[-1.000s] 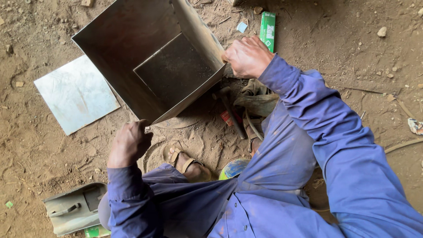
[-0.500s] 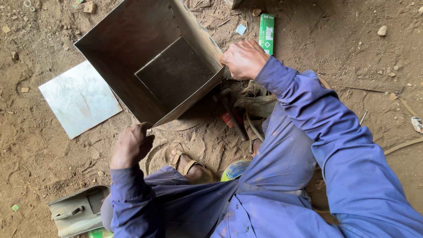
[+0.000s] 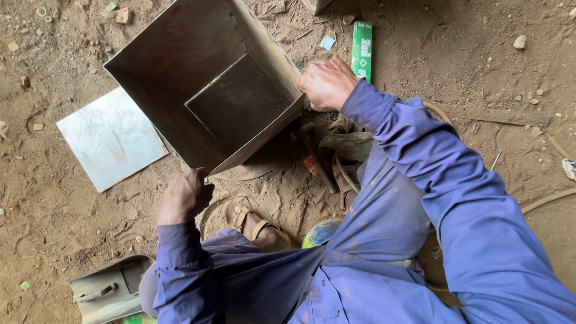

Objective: The person sits on the ground and arc-welds a sheet-metal box using an electrode holder, producing sparks at the box seam. The person then lifts the box, positions a flat metal sheet against its open face, and presses and adjusts the sheet to fit it in place.

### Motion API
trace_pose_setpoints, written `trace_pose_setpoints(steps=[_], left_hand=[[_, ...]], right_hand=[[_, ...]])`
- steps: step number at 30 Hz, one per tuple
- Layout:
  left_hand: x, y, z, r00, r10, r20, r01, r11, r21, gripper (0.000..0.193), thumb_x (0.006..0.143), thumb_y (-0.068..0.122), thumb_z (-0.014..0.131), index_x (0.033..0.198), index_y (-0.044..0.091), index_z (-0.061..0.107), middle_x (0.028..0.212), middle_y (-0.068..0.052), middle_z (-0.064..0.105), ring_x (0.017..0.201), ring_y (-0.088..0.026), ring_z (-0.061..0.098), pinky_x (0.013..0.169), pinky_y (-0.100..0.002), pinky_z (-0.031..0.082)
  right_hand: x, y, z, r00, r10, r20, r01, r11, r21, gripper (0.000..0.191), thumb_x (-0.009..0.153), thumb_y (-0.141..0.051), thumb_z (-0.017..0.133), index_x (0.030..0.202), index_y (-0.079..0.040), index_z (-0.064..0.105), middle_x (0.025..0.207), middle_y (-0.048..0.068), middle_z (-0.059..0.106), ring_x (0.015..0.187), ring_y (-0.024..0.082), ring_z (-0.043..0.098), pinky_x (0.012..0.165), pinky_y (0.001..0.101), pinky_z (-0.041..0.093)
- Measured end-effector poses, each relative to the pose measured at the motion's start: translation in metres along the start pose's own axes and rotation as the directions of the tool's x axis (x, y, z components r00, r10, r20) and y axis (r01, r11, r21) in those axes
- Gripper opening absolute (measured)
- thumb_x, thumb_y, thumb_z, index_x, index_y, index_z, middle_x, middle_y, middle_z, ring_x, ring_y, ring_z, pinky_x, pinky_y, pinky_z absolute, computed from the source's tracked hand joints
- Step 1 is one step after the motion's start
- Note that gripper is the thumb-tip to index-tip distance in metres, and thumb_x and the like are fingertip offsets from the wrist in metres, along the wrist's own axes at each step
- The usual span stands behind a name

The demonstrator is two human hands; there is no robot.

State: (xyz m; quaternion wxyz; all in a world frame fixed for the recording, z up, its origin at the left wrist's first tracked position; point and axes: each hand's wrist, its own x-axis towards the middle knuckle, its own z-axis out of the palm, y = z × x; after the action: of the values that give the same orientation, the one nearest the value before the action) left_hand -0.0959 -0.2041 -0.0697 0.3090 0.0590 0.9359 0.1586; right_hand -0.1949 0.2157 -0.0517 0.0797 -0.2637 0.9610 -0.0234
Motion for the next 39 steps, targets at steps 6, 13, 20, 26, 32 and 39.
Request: trace_pose_setpoints(steps=[6, 13, 20, 26, 32, 39], left_hand=[[-0.021, 0.015, -0.018, 0.992, 0.105, -0.063, -0.107, 0.994, -0.022, 0.031, 0.092, 0.015, 0.071, 0.122, 0.005, 0.07, 0.088, -0.015, 0.079, 0.068, -0.021, 0.073, 0.063, -0.035, 0.06], [-0.024, -0.007, -0.008, 0.939, 0.258, -0.229, -0.264, 0.964, 0.004, 0.029, 0.087, 0.017, 0.076, 0.114, 0.006, 0.074, 0.089, -0.013, 0.075, 0.075, -0.024, 0.071, 0.069, -0.037, 0.058], [0.019, -0.058, 0.044, 0.894, 0.268, -0.359, -0.229, 0.962, 0.147, 0.023, 0.095, 0.028, 0.064, 0.103, 0.006, 0.07, 0.08, -0.013, 0.067, 0.07, -0.029, 0.065, 0.064, -0.042, 0.056], [0.009, -0.055, 0.037, 0.939, 0.172, -0.298, -0.158, 0.985, 0.071, 0.016, 0.105, 0.018, 0.062, 0.106, 0.004, 0.07, 0.083, -0.014, 0.068, 0.07, -0.025, 0.067, 0.065, -0.039, 0.057], [-0.034, -0.025, 0.001, 0.831, 0.358, -0.425, -0.355, 0.931, 0.089, 0.031, 0.083, 0.018, 0.077, 0.109, 0.001, 0.07, 0.079, -0.018, 0.069, 0.07, -0.031, 0.067, 0.063, -0.042, 0.057], [-0.011, -0.024, 0.013, 0.97, 0.131, -0.204, -0.116, 0.99, 0.085, 0.018, 0.099, 0.011, 0.064, 0.113, 0.004, 0.071, 0.09, -0.017, 0.073, 0.074, -0.027, 0.072, 0.067, -0.038, 0.061]], right_hand=[[-0.006, 0.001, -0.009, 0.997, 0.042, 0.069, -0.046, 0.997, 0.066, 0.039, 0.068, 0.002, 0.06, 0.102, -0.007, 0.078, 0.068, 0.011, 0.062, 0.062, 0.023, 0.061, 0.065, 0.0486, 0.056], [-0.008, 0.001, -0.011, 0.986, 0.112, 0.125, -0.123, 0.989, 0.088, 0.034, 0.088, 0.005, 0.049, 0.103, -0.008, 0.076, 0.066, 0.011, 0.064, 0.055, 0.024, 0.059, 0.05, 0.0413, 0.051], [-0.005, -0.011, -0.013, 0.991, -0.037, -0.128, 0.044, 0.998, 0.049, 0.012, 0.064, -0.005, 0.061, 0.072, -0.009, 0.07, 0.061, 0.008, 0.056, 0.054, 0.022, 0.05, 0.049, 0.0441, 0.047], [0.001, -0.019, -0.023, 0.973, 0.107, 0.204, -0.111, 0.994, 0.007, 0.027, 0.077, 0.002, 0.058, 0.093, -0.008, 0.077, 0.056, 0.005, 0.056, 0.045, 0.017, 0.047, 0.042, 0.0362, 0.046], [-0.012, -0.019, -0.036, 0.998, 0.052, 0.029, -0.054, 0.995, 0.082, 0.041, 0.079, 0.0, 0.057, 0.111, -0.013, 0.079, 0.056, 0.009, 0.059, 0.044, 0.021, 0.052, 0.041, 0.0394, 0.046], [-0.005, -0.029, -0.038, 0.989, 0.073, 0.129, -0.07, 0.997, -0.026, 0.042, 0.071, -0.006, 0.063, 0.109, -0.016, 0.079, 0.062, 0.012, 0.065, 0.051, 0.024, 0.061, 0.048, 0.0408, 0.051]])
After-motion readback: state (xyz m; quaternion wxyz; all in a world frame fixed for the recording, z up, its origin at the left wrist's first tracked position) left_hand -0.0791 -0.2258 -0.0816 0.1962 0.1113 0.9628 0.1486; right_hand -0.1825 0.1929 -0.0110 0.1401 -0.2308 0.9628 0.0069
